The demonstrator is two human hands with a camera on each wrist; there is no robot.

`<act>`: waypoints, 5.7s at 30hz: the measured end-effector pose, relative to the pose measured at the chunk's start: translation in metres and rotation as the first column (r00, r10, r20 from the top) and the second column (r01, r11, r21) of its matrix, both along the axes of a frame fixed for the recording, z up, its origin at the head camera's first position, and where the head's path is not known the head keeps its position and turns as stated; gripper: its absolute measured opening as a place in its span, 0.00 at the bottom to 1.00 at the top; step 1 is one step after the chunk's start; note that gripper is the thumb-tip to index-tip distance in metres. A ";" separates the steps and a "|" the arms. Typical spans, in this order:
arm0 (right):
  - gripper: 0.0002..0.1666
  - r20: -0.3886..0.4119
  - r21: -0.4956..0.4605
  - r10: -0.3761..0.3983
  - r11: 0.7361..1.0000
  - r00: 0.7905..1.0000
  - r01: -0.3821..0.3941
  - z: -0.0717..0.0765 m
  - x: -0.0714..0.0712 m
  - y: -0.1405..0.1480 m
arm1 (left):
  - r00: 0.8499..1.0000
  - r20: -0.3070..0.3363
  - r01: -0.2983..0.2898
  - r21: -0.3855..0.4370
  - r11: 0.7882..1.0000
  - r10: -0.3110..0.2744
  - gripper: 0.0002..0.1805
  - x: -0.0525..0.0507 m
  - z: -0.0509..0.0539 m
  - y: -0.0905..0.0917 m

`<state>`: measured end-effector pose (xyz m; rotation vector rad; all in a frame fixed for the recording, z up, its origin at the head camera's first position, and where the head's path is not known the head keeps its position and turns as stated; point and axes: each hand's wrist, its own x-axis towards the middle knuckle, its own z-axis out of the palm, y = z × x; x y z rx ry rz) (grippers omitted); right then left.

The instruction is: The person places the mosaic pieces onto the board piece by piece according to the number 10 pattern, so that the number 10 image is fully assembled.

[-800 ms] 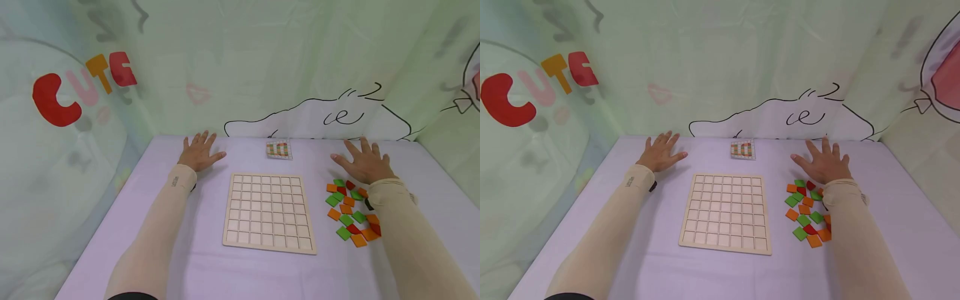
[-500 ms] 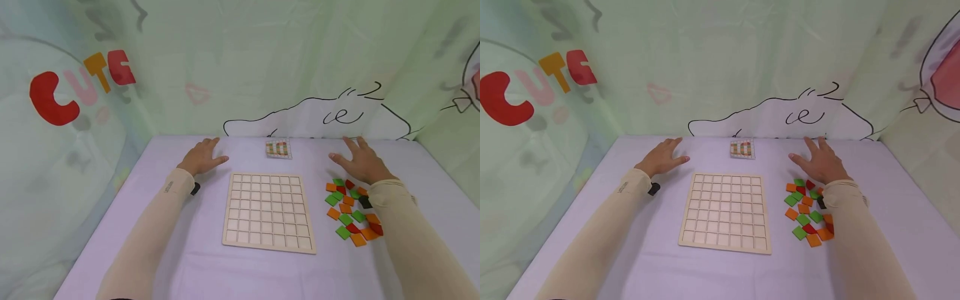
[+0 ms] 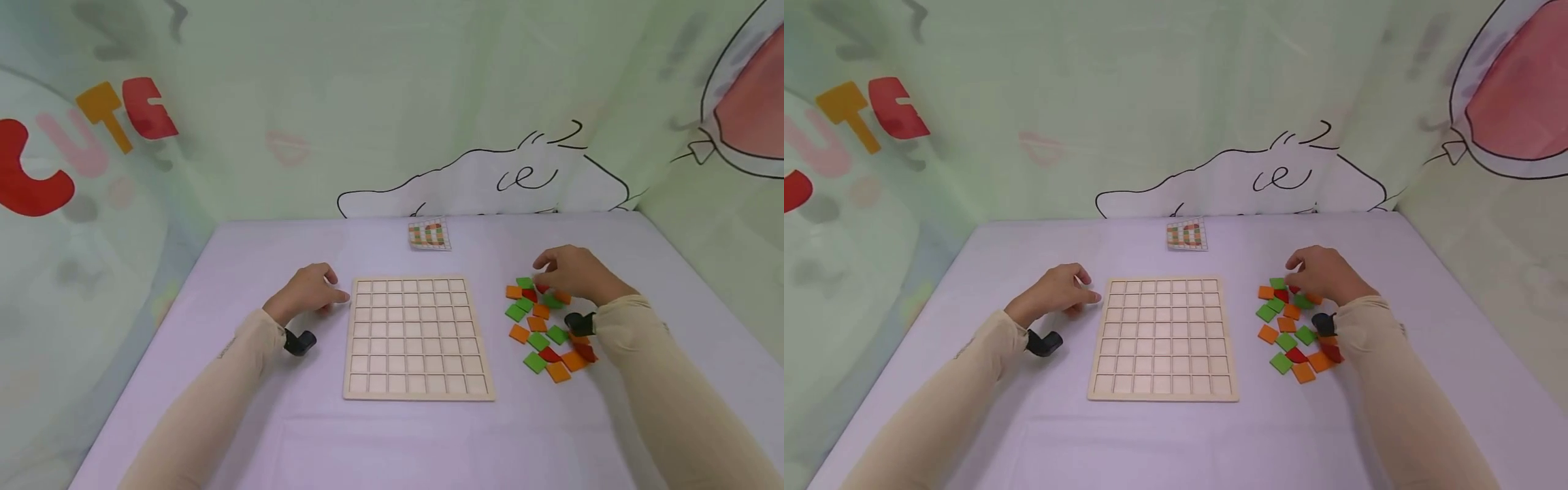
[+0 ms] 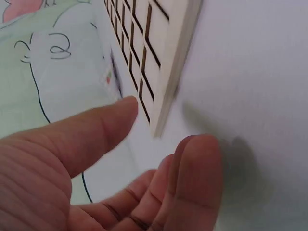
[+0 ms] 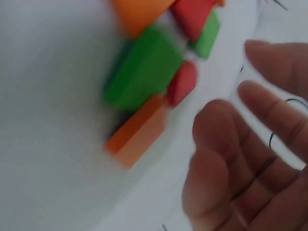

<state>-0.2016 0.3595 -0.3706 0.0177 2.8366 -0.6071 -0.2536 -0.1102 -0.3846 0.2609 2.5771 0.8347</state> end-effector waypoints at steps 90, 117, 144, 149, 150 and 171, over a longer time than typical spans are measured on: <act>0.19 0.197 -0.655 -0.331 0.656 0.923 0.375 -0.024 0.012 -0.141 | 0.985 0.094 -0.160 0.214 0.963 0.143 0.10 0.032 -0.023 0.034; 0.12 0.131 -0.502 -0.319 0.795 0.939 0.340 -0.026 0.009 -0.150 | 0.987 0.087 -0.153 0.210 0.966 0.138 0.10 0.033 -0.023 0.035; 0.21 -0.026 -0.303 -0.329 0.902 0.944 0.306 -0.010 0.032 -0.058 | 0.988 0.083 -0.142 0.200 0.969 0.128 0.10 0.035 -0.022 0.033; 0.26 0.023 -0.274 -0.318 0.910 0.948 0.312 -0.016 0.033 -0.047 | 0.987 0.091 -0.148 0.211 0.966 0.132 0.10 0.035 -0.023 0.033; 0.26 0.027 -0.275 -0.317 0.909 0.948 0.312 -0.017 0.033 -0.046 | 0.987 0.091 -0.150 0.212 0.966 0.133 0.10 0.035 -0.023 0.033; 0.18 0.021 -0.313 -0.339 0.891 0.940 0.328 -0.019 0.029 -0.053 | 0.987 0.093 -0.152 0.223 0.963 0.134 0.10 0.035 -0.023 0.033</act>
